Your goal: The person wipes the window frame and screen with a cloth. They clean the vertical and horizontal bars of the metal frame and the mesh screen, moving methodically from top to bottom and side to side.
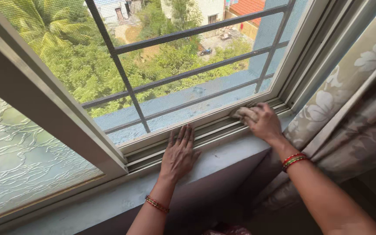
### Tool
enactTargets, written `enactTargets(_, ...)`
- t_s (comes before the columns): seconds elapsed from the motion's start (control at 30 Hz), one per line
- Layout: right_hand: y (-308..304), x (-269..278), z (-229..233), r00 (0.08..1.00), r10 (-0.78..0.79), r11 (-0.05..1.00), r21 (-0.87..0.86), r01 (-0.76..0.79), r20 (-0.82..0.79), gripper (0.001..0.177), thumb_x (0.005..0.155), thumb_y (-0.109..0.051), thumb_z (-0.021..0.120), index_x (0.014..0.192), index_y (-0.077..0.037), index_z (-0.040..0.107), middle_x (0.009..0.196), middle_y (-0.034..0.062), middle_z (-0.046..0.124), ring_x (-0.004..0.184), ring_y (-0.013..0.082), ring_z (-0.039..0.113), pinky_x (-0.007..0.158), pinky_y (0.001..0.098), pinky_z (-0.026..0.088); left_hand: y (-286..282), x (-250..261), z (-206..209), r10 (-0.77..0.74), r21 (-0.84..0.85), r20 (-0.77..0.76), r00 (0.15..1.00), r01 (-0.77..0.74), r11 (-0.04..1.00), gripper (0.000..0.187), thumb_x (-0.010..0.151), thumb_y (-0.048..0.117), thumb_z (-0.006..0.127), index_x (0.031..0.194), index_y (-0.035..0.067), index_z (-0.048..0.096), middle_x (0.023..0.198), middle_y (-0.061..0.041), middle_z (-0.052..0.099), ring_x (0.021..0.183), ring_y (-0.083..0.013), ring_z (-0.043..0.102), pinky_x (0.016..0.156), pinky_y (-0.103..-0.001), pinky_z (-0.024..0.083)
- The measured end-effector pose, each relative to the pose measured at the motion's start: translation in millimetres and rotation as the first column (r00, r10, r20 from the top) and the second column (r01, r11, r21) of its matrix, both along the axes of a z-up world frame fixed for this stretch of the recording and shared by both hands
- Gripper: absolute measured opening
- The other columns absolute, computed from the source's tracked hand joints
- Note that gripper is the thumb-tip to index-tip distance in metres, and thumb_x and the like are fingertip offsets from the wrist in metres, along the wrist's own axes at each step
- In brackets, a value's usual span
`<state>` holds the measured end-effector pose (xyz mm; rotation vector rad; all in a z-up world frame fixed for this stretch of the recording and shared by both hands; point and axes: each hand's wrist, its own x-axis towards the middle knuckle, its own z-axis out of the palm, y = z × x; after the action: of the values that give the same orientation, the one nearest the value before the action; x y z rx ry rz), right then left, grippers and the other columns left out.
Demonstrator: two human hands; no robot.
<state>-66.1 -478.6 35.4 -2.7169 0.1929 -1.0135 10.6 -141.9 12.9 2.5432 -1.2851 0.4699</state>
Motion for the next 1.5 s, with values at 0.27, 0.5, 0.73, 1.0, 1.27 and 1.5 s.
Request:
enactTargets(0.27, 5, 8, -10, 0.979, -0.163, 0.986, 0.02, 0.166, -0.123, 0.025, 0.093, -0.023, 0.065, 0.111, -0.006, 0.071, 0.11, 0.0176, 0.069, 0.104, 0.0401, 0.067, 0.09, 0.0494, 0.055, 77, -17, -22, 0.363, -0.183, 0.08, 0.929, -0.344, 0.921, 0.095, 0.096, 0.063, 0.047, 0.161, 0.0, 0.018, 0.168, -0.02, 0.018, 0.157, -0.033, 0.009, 0.124, -0.054, -0.002)
enactTargets(0.5, 168, 28, -5, 0.958, -0.008, 0.994, -0.108, -0.024, -0.285, 0.032, 0.096, -0.024, 0.061, 0.109, 0.004, 0.068, 0.1, 0.0218, 0.069, 0.079, 0.0344, 0.069, 0.064, 0.0428, 0.06, 80, -20, -13, 0.333, -0.115, -0.03, 0.942, -0.334, 0.935, 0.105, 0.093, 0.066, 0.049, 0.159, -0.007, 0.011, 0.167, -0.026, 0.011, 0.156, -0.0367, 0.002, 0.122, -0.055, -0.004)
enactTargets(0.73, 269, 29, 3, 0.897, 0.418, 0.901, -0.062, -0.43, -0.142, 0.036, 0.092, -0.014, 0.058, 0.125, -0.003, 0.068, 0.11, 0.0194, 0.07, 0.099, 0.0392, 0.065, 0.091, 0.0508, 0.053, 88, -25, -1, 0.389, 0.077, -0.062, 0.919, -0.384, 0.92, 0.101, 0.091, 0.046, 0.056, 0.16, -0.008, 0.005, 0.171, -0.025, 0.008, 0.16, -0.0347, 0.0, 0.126, -0.05, -0.002)
enactTargets(1.0, 146, 15, 25, 0.93, 0.152, 0.986, -0.013, -0.166, -0.335, 0.036, 0.082, -0.021, 0.065, 0.117, -0.015, 0.075, 0.131, 0.0162, 0.064, 0.123, 0.0366, 0.057, 0.103, 0.0523, 0.043, 101, -28, -5, 0.395, 0.011, -0.12, 0.911, -0.396, 0.918, 0.109, 0.091, 0.059, 0.059, 0.159, -0.003, 0.002, 0.169, -0.022, 0.005, 0.157, -0.0328, 0.0, 0.125, -0.051, 0.001)
enactTargets(1.27, 141, 7, 12, 0.965, 0.103, 0.991, -0.061, -0.121, -0.242, 0.044, 0.084, -0.003, 0.057, 0.126, -0.008, 0.07, 0.121, 0.0204, 0.069, 0.107, 0.0406, 0.066, 0.096, 0.0494, 0.053, 121, -24, -28, 0.248, -0.274, -0.043, 0.968, -0.251, 0.929, 0.138, 0.078, 0.087, 0.054, 0.161, -0.005, -0.008, 0.17, -0.028, 0.0, 0.16, -0.0386, -0.002, 0.129, -0.049, 0.005)
enactTargets(1.5, 278, 41, 1, 0.89, 0.366, 0.92, -0.04, -0.391, -0.272, 0.045, 0.082, -0.001, 0.06, 0.126, -0.006, 0.069, 0.117, 0.0218, 0.068, 0.104, 0.0369, 0.067, 0.09, 0.0486, 0.053, 126, -26, -25, 0.164, -0.392, -0.135, 0.977, -0.205, 0.897, 0.155, 0.063, 0.082, 0.072, 0.16, -0.003, -0.013, 0.169, -0.031, -0.005, 0.159, -0.0415, -0.003, 0.129, -0.049, 0.007)
